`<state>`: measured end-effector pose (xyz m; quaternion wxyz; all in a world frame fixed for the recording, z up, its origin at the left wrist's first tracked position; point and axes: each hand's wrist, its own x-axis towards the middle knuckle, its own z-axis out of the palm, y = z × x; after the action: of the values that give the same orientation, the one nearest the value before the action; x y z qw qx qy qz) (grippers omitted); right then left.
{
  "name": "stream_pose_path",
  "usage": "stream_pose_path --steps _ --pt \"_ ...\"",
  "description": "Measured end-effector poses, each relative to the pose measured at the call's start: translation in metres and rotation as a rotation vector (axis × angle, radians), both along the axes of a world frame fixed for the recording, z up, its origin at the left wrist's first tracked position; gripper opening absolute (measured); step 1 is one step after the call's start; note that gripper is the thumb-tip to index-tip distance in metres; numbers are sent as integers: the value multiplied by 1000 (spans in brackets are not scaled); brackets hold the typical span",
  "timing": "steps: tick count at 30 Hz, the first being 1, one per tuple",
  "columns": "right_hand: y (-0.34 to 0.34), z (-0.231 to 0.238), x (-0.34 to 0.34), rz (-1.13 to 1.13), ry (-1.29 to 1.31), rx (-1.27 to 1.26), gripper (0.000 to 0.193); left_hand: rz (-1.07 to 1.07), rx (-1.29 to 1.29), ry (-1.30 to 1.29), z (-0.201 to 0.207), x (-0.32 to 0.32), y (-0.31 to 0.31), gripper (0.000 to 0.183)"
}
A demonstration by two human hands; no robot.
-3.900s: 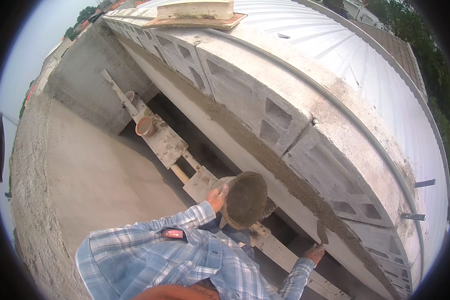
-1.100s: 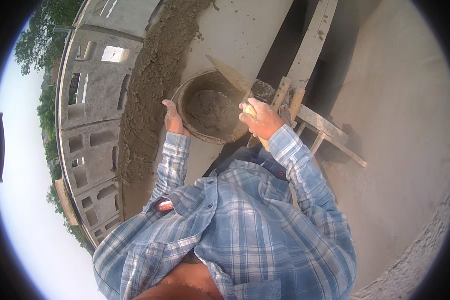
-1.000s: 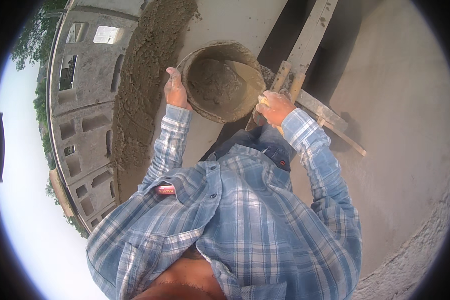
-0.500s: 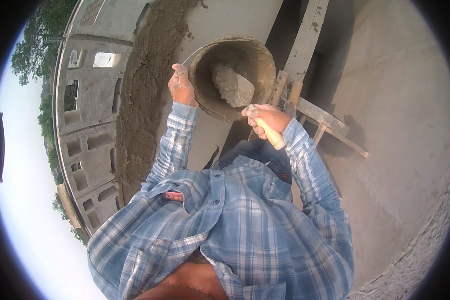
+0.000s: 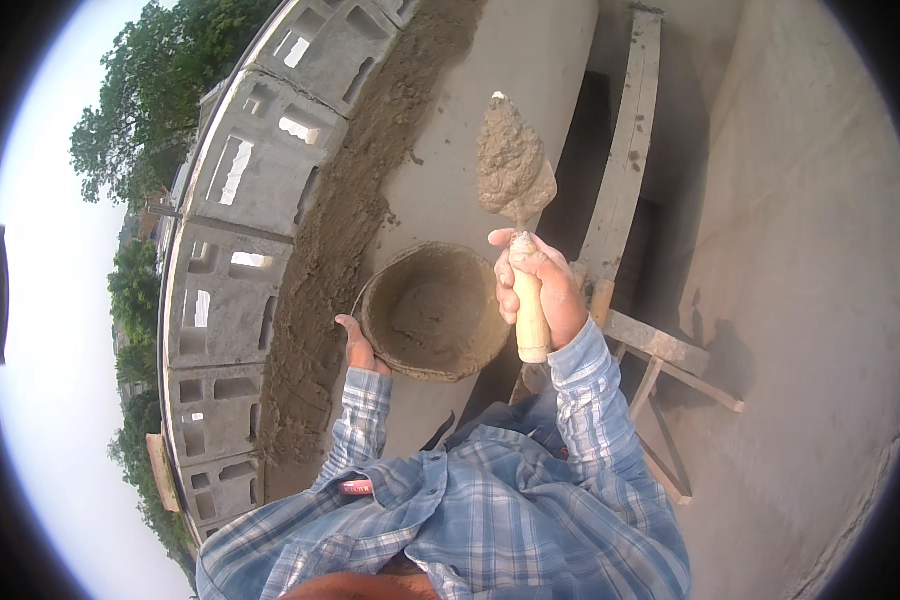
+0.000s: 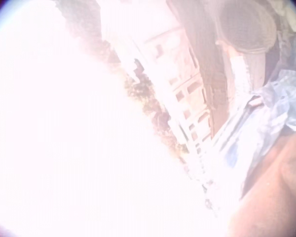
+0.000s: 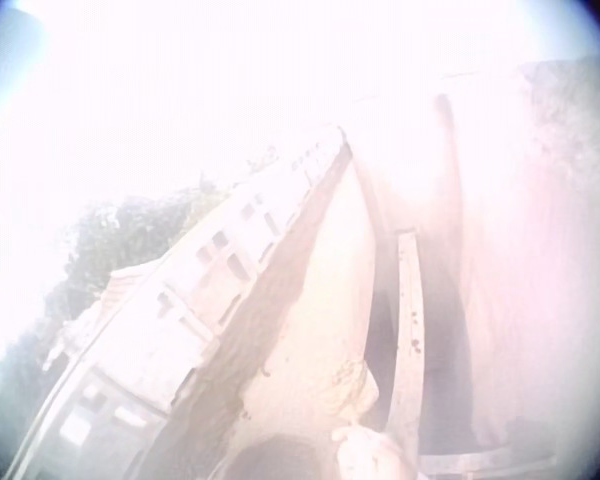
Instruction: The person scoops wet cement from a bucket using a trowel and applies it to a curved wall made of hollow blocks. The person then smooths the applied cement with a wooden float, repeatedly scraping and leveling the surface.
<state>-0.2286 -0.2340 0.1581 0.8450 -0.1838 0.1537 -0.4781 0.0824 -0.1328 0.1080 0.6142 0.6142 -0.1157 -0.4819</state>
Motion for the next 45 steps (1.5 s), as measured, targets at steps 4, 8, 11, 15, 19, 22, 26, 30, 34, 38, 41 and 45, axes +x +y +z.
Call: stream_pose_path --steps 4,8,11,15,19,22,26,30,34,38,41,45 --pt "-55 40 13 -517 289 -208 45 130 34 -44 21 4 48 91" --pt "-123 43 66 -952 568 -94 39 209 58 -66 32 8 90 91" --pt "-198 7 134 -1109 827 -2 33 171 38 -83 36 5 84 89" --pt "-96 -13 204 -347 909 -515 34 271 159 -117 33 -3 85 85" --pt "60 -25 122 132 874 -439 40 141 58 -41 16 7 82 86" --pt "70 -45 40 588 1083 -470 45 176 89 -212 17 -7 51 77" --pt "85 -96 32 526 1576 -695 45 -102 -35 -665 27 -31 16 59" --pt "100 -125 67 688 1534 -502 38 -324 -228 -868 33 -43 0 59" --pt "113 -93 58 770 673 57 32 -326 -361 -830 29 -35 -14 58" --pt "125 -76 40 629 226 219 32 -155 -294 -696 26 -36 -14 62" --pt "133 -71 31 562 112 288 35 -22 -120 -279 7 -18 -23 63" --pt "121 -63 33 479 8 249 36 49 -11 12 -6 0 -16 92"
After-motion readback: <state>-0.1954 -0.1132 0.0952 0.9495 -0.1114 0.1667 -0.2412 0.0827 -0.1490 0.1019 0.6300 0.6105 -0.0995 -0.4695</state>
